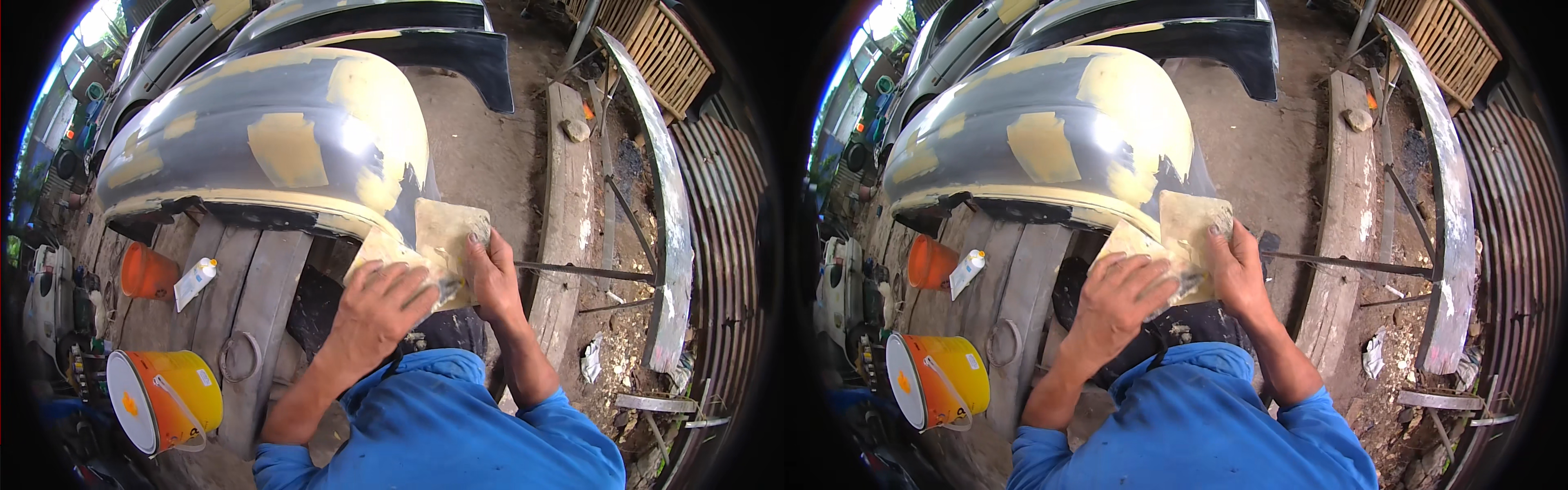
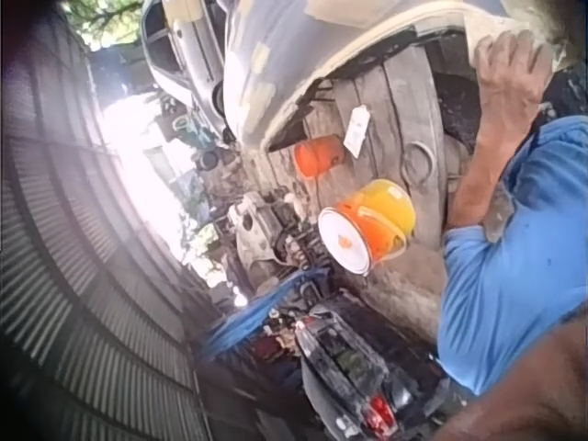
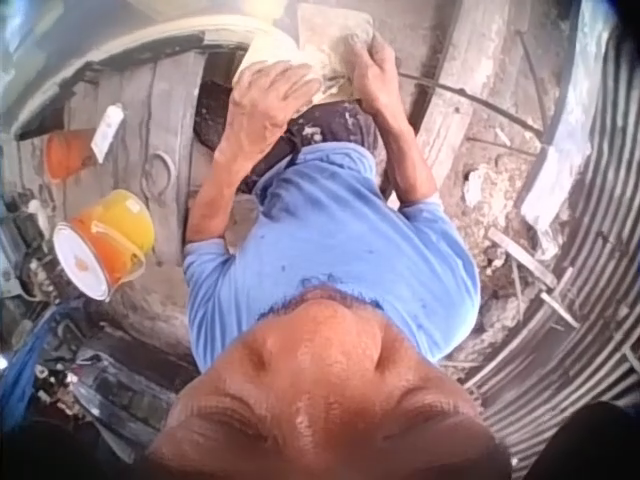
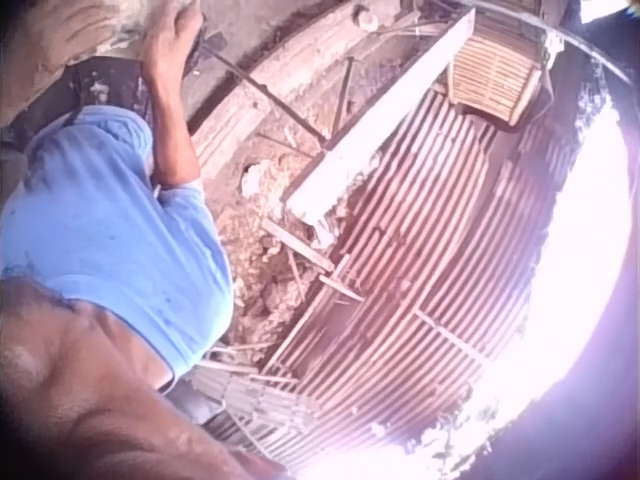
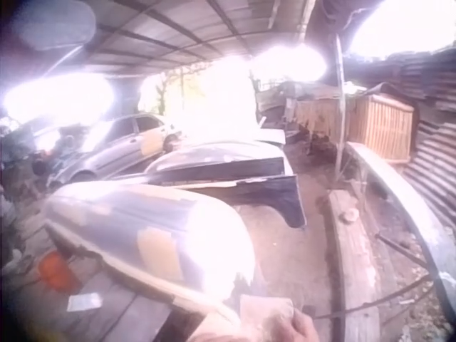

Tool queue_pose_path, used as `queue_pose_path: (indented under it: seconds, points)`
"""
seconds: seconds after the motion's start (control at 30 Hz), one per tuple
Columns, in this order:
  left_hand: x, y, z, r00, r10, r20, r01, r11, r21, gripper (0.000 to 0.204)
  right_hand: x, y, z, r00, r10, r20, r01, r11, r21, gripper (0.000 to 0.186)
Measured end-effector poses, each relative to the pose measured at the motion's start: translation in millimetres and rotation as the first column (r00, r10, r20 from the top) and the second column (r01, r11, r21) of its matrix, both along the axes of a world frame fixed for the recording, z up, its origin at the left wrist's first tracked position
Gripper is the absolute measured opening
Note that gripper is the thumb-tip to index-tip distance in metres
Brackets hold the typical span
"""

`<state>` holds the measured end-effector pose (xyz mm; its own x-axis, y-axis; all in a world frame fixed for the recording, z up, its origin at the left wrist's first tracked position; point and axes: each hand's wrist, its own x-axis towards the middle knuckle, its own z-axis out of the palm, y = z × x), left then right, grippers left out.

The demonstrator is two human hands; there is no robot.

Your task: The recorder is sanding car bumpers and a trunk lid to prepare them for painting.

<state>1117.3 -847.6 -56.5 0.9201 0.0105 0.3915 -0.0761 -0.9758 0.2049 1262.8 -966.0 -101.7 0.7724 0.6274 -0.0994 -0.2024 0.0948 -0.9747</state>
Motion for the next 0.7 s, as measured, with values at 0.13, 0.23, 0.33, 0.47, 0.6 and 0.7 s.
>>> queue_pose_path:
  seconds: [0.13,0.23,0.33,0.47,0.6,0.7]
  points:
    - [-10.2,-6.7,4.5,0.999,-0.009,-0.050,0.010,0.999,0.034,0.027,0.6,-5.3,-2.6,0.994,-0.072,0.078,0.075,0.997,-0.031,0.022]
    - [-19.2,-6.1,-8.3,0.988,-0.039,-0.153,0.033,0.999,-0.040,0.031,14.4,-13.3,-4.3,0.911,-0.380,-0.159,0.395,0.916,0.074,0.024]
    - [-14.5,-3.0,-15.0,0.996,-0.022,0.088,0.047,0.954,-0.297,0.043,10.4,-20.3,10.2,0.904,-0.357,-0.236,0.408,0.886,0.221,0.029]
    - [-3.6,-11.7,-24.4,0.977,-0.038,0.211,0.149,0.826,-0.543,0.052,-13.7,-15.3,2.7,0.848,0.097,-0.521,0.082,0.947,0.310,0.040]
    - [-7.3,-11.2,-29.1,0.979,-0.023,0.203,0.164,0.677,-0.717,0.048,-26.3,-14.2,-2.9,0.775,0.197,-0.601,0.047,0.930,0.366,0.045]
    - [-6.1,-9.9,-40.6,0.968,0.049,0.245,0.143,0.698,-0.702,0.052,-30.6,-10.0,-1.1,0.773,0.216,-0.597,0.012,0.935,0.355,0.047]
